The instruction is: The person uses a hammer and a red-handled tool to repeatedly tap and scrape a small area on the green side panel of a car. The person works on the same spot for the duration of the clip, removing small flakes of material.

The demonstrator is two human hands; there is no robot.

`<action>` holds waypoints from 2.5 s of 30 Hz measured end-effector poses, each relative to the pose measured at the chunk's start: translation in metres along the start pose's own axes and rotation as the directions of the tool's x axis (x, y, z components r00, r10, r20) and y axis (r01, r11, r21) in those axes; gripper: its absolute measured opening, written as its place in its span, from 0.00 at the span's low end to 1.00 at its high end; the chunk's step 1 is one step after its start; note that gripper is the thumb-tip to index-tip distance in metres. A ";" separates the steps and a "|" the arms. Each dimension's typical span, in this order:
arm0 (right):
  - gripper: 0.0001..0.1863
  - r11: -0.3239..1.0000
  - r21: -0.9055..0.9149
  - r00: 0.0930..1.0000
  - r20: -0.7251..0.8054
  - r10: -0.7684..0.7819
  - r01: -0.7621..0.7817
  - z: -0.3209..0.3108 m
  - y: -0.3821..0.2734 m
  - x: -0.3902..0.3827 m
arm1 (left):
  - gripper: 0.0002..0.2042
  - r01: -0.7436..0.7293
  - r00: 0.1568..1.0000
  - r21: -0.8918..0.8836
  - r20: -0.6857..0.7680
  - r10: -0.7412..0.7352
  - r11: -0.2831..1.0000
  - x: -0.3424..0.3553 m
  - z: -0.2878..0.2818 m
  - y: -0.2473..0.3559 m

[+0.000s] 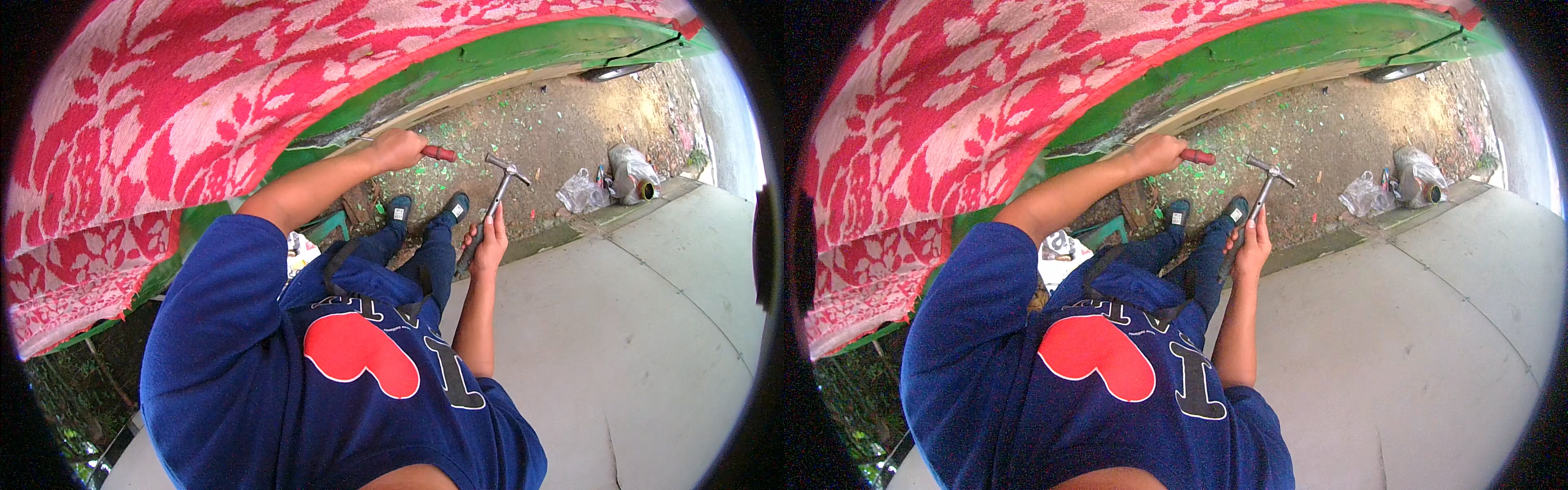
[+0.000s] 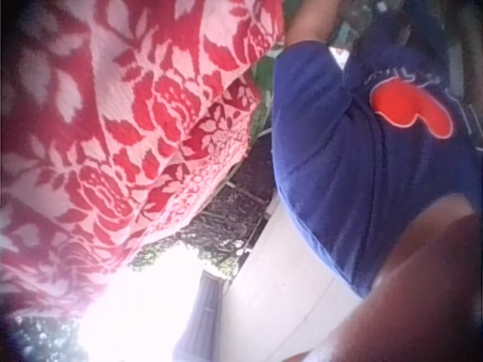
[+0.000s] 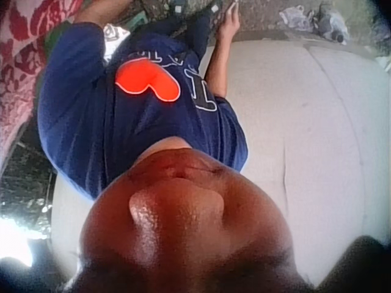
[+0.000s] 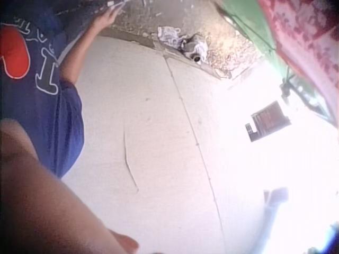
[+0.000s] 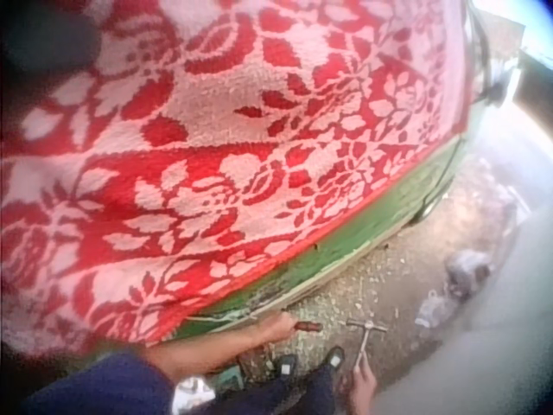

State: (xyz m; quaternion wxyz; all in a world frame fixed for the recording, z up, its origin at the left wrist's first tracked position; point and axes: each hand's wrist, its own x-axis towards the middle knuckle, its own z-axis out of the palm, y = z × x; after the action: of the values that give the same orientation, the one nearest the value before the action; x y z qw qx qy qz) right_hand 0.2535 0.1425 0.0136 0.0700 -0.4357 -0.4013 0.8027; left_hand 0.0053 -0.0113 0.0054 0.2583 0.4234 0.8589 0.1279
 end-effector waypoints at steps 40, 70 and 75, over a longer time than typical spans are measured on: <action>0.26 0.998 0.066 0.999 -0.039 -0.019 0.022 0.027 0.003 -0.013 | 0.07 -0.020 0.999 0.059 0.035 0.018 0.998 0.008 0.011 -0.012; 0.26 0.992 0.099 0.990 -0.123 -0.070 0.083 0.024 0.004 -0.011 | 0.08 0.036 0.998 0.031 0.044 -0.037 0.999 0.002 0.006 -0.008; 0.27 0.965 -0.260 0.997 0.079 0.000 0.020 0.026 0.021 -0.008 | 0.07 0.050 0.997 0.043 0.054 -0.052 0.998 0.000 0.015 -0.014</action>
State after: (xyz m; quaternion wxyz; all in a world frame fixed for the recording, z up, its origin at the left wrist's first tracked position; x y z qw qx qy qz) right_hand 0.2434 0.1093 0.0117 0.0005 -0.4074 -0.5078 0.7590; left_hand 0.0042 -0.0198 -0.0133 0.2763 0.4099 0.8644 0.0915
